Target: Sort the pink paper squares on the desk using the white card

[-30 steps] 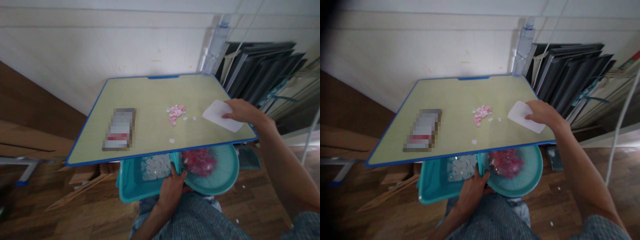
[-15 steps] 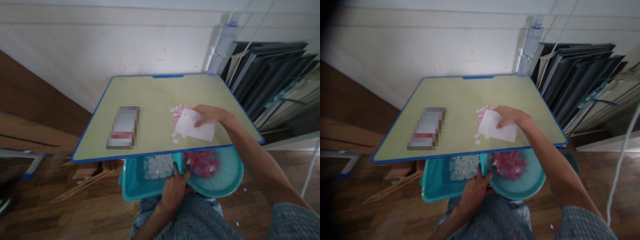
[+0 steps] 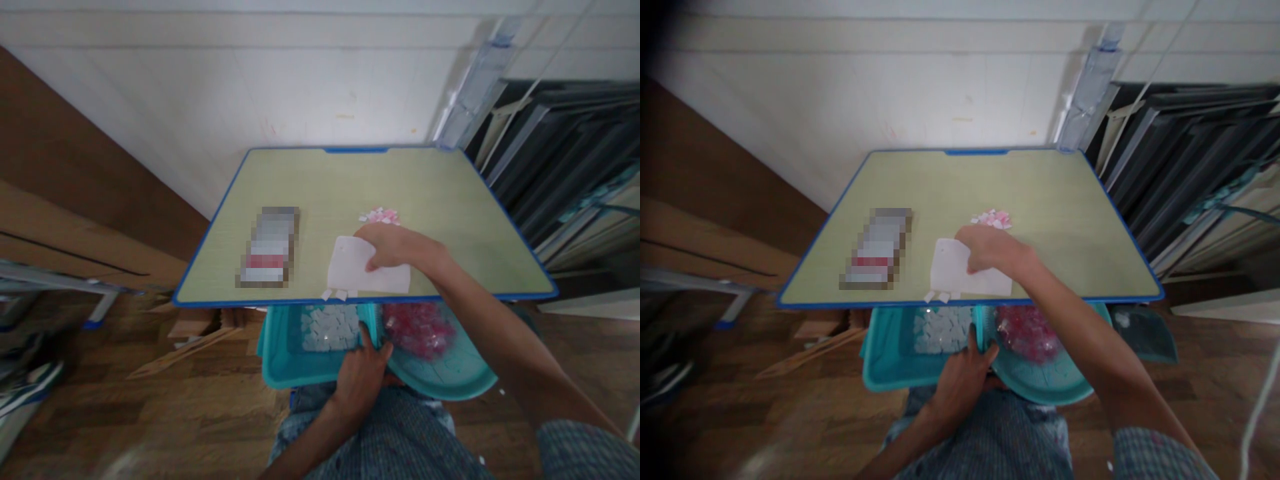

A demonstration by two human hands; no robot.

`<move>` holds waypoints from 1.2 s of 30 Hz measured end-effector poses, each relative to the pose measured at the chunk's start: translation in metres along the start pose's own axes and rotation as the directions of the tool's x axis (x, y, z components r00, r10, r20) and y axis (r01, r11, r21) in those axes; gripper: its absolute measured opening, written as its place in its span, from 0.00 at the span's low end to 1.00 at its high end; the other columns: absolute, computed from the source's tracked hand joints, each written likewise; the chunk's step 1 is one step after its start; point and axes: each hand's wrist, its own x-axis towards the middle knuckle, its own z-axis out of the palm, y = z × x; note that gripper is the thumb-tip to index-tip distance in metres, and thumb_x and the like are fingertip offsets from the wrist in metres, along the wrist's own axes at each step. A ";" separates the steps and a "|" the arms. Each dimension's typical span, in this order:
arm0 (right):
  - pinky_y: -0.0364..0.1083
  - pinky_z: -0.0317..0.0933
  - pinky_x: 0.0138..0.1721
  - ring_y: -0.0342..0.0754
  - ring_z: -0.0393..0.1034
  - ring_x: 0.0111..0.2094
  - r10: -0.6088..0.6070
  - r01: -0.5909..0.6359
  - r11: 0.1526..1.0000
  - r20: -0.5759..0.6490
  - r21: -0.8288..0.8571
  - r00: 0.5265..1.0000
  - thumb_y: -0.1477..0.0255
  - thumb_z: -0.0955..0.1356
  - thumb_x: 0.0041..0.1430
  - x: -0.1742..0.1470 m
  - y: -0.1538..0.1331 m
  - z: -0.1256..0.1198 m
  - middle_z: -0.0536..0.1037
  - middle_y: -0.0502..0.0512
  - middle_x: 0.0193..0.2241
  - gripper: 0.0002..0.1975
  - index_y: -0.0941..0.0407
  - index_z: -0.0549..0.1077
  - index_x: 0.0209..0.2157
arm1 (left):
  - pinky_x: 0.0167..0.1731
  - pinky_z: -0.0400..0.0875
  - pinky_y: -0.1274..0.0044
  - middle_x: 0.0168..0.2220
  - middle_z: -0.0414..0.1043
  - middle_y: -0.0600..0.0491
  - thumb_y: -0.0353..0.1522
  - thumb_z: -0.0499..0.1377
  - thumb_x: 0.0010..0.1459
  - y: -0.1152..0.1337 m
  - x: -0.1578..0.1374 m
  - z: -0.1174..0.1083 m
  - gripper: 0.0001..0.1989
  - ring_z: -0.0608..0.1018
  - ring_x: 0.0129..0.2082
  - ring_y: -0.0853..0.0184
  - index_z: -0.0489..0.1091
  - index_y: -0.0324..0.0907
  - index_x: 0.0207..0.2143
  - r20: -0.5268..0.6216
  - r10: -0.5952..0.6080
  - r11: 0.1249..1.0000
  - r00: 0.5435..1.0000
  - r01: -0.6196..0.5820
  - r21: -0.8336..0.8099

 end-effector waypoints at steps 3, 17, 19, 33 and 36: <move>0.44 0.57 0.37 0.51 0.63 0.43 -0.003 0.003 0.999 -0.001 -0.047 1.000 0.73 0.69 0.40 0.007 -0.013 0.004 0.70 0.60 0.42 0.24 0.62 0.66 0.42 | 0.28 0.69 0.70 0.54 0.51 0.37 0.50 0.50 0.43 0.000 0.000 0.000 0.28 0.75 0.31 0.61 0.57 0.51 0.47 0.006 -0.005 1.000 1.000 0.005 0.000; 0.44 0.52 0.28 0.50 0.66 0.36 -0.057 0.029 0.979 -0.134 -0.199 0.989 0.77 0.62 0.46 -0.007 -0.044 0.005 0.72 0.61 0.37 0.14 0.61 0.68 0.38 | 0.29 0.69 0.71 0.53 0.53 0.37 0.50 0.50 0.44 0.000 -0.001 -0.001 0.28 0.75 0.31 0.62 0.56 0.51 0.48 0.009 -0.004 1.000 1.000 0.004 -0.004; 0.44 0.50 0.28 0.49 0.65 0.36 -0.099 0.052 0.971 -0.195 -0.232 0.976 0.77 0.60 0.48 -0.010 -0.050 0.008 0.73 0.60 0.35 0.13 0.61 0.68 0.37 | 0.29 0.69 0.71 0.53 0.53 0.38 0.49 0.50 0.44 0.001 0.000 -0.001 0.28 0.75 0.31 0.62 0.56 0.51 0.48 -0.001 0.000 1.000 1.000 0.000 -0.002; 0.45 0.48 0.27 0.49 0.66 0.36 -0.154 0.057 0.950 -0.302 -0.307 0.941 0.76 0.58 0.52 -0.008 -0.055 0.020 0.73 0.60 0.34 0.13 0.59 0.66 0.39 | 0.30 0.69 0.71 0.55 0.50 0.36 0.50 0.51 0.43 0.000 0.003 -0.001 0.29 0.75 0.33 0.60 0.57 0.51 0.48 -0.038 -0.002 1.000 0.999 0.002 0.009; 0.44 0.48 0.26 0.49 0.66 0.36 -0.116 0.025 0.946 -0.266 -0.322 0.957 0.75 0.59 0.51 -0.005 -0.055 0.020 0.73 0.58 0.34 0.12 0.58 0.66 0.38 | 0.29 0.69 0.71 0.55 0.51 0.35 0.50 0.52 0.41 0.000 0.003 -0.001 0.30 0.75 0.31 0.60 0.57 0.51 0.48 -0.051 -0.008 1.000 0.999 0.009 0.012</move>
